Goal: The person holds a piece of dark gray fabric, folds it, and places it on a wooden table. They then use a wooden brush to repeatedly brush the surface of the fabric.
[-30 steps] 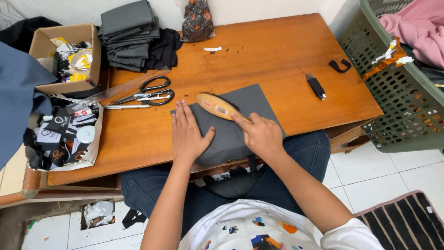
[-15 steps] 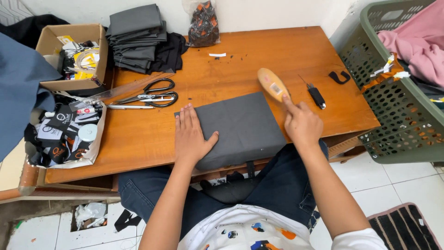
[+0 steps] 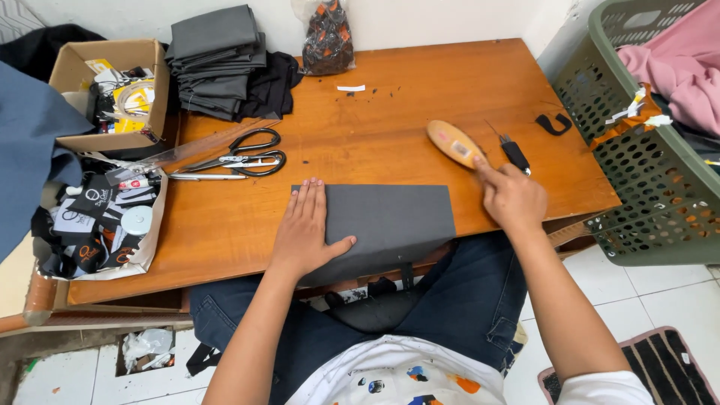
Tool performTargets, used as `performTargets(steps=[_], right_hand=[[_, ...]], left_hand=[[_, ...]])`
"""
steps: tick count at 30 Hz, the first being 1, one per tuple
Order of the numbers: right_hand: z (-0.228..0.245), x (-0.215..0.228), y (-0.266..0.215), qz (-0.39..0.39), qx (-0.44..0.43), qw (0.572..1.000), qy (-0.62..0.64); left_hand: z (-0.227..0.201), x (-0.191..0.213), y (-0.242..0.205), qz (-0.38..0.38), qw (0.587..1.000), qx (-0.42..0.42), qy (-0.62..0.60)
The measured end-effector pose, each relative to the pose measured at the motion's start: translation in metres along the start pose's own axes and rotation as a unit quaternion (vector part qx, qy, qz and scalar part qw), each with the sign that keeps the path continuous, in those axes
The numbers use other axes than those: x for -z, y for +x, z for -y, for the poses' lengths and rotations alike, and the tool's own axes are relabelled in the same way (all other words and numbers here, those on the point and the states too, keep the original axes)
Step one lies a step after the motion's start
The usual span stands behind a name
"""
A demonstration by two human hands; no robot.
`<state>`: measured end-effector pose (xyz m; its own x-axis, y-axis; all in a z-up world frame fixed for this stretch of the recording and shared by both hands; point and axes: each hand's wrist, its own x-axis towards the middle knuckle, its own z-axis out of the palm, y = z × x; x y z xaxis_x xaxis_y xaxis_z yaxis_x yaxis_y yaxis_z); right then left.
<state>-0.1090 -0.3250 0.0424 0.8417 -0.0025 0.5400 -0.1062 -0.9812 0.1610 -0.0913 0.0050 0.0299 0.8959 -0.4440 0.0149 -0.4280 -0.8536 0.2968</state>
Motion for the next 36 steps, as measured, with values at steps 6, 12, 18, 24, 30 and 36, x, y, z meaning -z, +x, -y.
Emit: performTargets(steps=[6,12,18,24,30,36], right_hand=[[0.018,0.004,-0.001,-0.012,-0.016,0.986,0.164],[0.071,0.029,-0.002,0.061,0.054,0.946,0.315],[0.087,0.038,0.002,0.096,0.118,0.931,0.332],[0.11,0.055,0.036,0.097,0.199,0.911,0.348],[0.093,-0.023,0.048,0.015,0.115,0.993,0.019],[0.109,0.029,0.034,0.083,0.079,0.95,0.289]], left_hand=[[0.002,-0.004,0.002,-0.052,0.998,-0.015,-0.045],[0.003,-0.01,-0.004,-0.211,0.976,-0.023,-0.054],[-0.01,0.009,-0.008,-0.185,0.977,0.099,-0.028],[-0.032,0.021,-0.014,-0.001,0.967,0.239,0.087],[-0.019,0.004,-0.017,-0.002,0.974,0.226,0.03],[-0.022,0.009,-0.016,0.002,0.972,0.234,0.028]])
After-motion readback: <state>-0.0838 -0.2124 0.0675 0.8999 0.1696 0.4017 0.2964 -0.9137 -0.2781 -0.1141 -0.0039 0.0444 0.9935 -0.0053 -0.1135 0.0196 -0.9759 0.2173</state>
